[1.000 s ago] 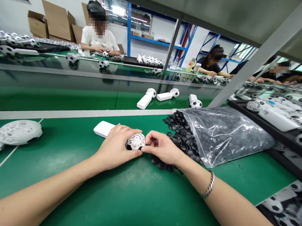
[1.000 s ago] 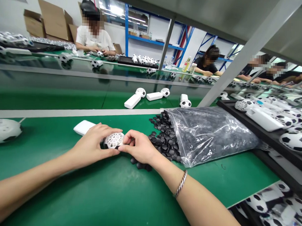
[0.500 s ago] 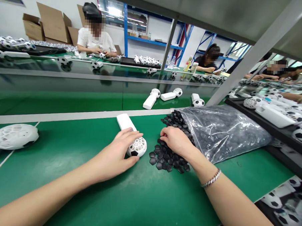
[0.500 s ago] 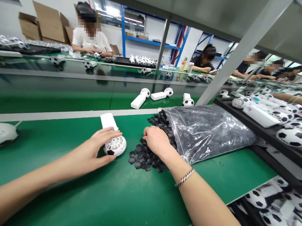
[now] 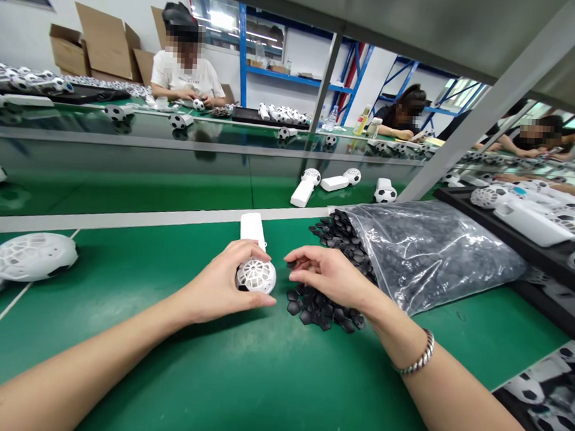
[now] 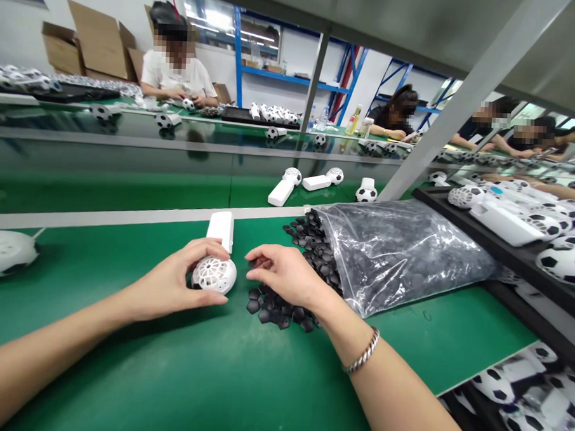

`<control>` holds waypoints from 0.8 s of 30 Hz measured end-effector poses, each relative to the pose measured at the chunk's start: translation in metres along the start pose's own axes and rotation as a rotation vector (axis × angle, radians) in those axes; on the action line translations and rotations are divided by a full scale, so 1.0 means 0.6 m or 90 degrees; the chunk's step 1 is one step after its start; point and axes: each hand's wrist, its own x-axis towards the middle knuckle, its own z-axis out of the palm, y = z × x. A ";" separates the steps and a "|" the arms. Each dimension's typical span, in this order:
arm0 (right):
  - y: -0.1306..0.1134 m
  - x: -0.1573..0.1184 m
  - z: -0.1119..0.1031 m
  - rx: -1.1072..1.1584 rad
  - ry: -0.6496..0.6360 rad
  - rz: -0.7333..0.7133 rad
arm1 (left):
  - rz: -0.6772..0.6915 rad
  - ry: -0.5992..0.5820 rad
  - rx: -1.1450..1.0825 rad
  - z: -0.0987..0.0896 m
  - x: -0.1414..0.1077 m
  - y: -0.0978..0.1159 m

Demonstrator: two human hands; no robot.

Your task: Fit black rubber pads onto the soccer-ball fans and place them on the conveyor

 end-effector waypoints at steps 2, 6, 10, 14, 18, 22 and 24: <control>-0.002 0.000 0.005 -0.017 0.024 -0.058 | -0.014 0.035 -0.001 0.007 -0.001 0.001; -0.008 -0.001 0.012 -0.061 0.079 -0.118 | 0.000 0.035 -0.001 0.012 -0.002 0.002; -0.017 -0.005 0.017 0.035 0.027 -0.065 | 0.018 0.020 0.005 0.011 -0.003 0.001; -0.020 -0.009 0.022 0.177 -0.039 0.009 | 0.017 0.029 0.007 0.012 -0.003 0.001; -0.021 -0.007 0.029 0.177 -0.034 -0.010 | 0.027 0.032 0.007 0.016 -0.004 0.000; -0.021 -0.004 0.040 0.170 -0.023 0.003 | 0.036 0.021 -0.001 0.015 -0.004 -0.001; -0.019 -0.003 0.045 0.177 -0.014 0.010 | 0.039 0.021 -0.009 0.015 -0.003 -0.001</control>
